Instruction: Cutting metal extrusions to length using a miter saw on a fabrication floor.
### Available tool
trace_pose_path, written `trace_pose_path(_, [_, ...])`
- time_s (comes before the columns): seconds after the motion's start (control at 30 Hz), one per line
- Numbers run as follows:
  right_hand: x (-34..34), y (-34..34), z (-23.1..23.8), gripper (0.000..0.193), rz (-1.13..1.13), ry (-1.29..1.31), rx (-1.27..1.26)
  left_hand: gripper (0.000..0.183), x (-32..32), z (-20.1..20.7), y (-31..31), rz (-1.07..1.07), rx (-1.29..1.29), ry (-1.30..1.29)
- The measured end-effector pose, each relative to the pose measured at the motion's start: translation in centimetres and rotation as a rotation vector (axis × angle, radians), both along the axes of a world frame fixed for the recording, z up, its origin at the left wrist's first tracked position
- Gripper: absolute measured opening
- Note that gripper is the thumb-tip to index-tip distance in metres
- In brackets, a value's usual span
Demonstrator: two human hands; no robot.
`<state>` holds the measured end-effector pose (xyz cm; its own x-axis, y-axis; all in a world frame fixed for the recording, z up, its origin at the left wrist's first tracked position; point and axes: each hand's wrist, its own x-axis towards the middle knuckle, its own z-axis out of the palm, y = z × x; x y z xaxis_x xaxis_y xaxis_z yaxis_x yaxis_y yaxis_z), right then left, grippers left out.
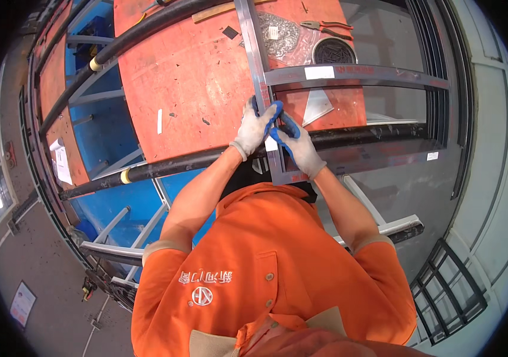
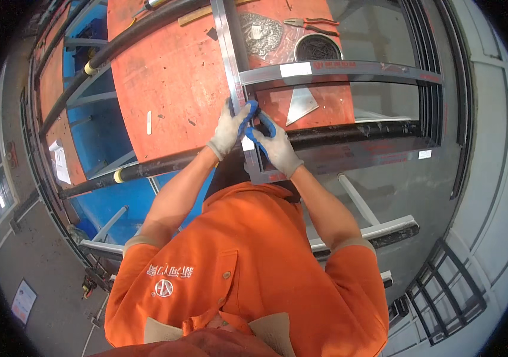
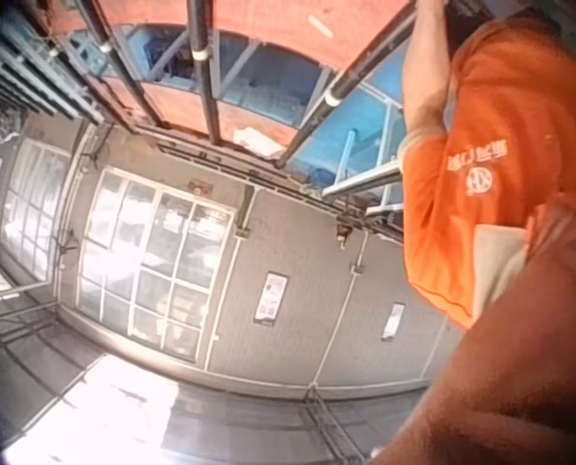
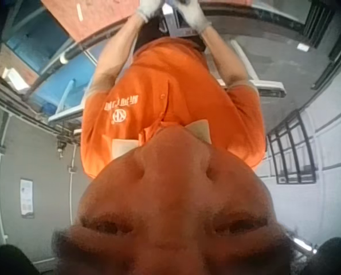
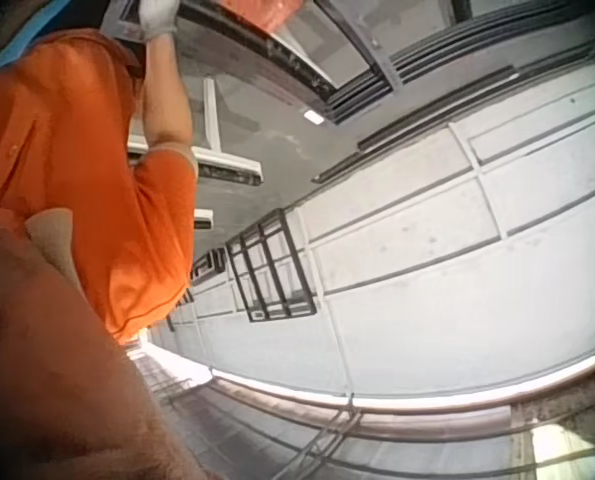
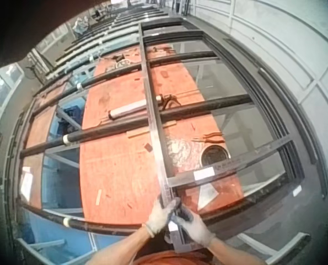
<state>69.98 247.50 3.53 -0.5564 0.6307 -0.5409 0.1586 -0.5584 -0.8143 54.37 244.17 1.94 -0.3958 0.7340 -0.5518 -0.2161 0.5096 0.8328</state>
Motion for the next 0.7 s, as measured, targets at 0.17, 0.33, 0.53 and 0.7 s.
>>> trace_pose_path(0.17, [-0.2, 1.1, 0.7, 0.052, 0.043, 0.03, -0.084, 0.061, 0.5, -1.7, -0.4, 0.067, -0.012, -0.004])
trace_pose_path(0.33, [0.0, 1.7, 0.3, 0.047, 0.104, 0.004, -0.068, 0.061, 0.7, -2.4, -0.7, 0.075, 0.016, -0.029])
trace_pose_path(0.53, [0.0, 2.0, 0.2, 0.045, 0.077, 0.044, -0.125, 0.048, 0.8, -1.9, -0.2, 0.038, 0.062, 0.14])
trace_pose_path(0.7, [-0.3, 1.5, 0.1, 0.042, 0.014, 0.056, -0.087, 0.058, 0.5, -0.6, -0.1, 0.051, 0.022, 0.053])
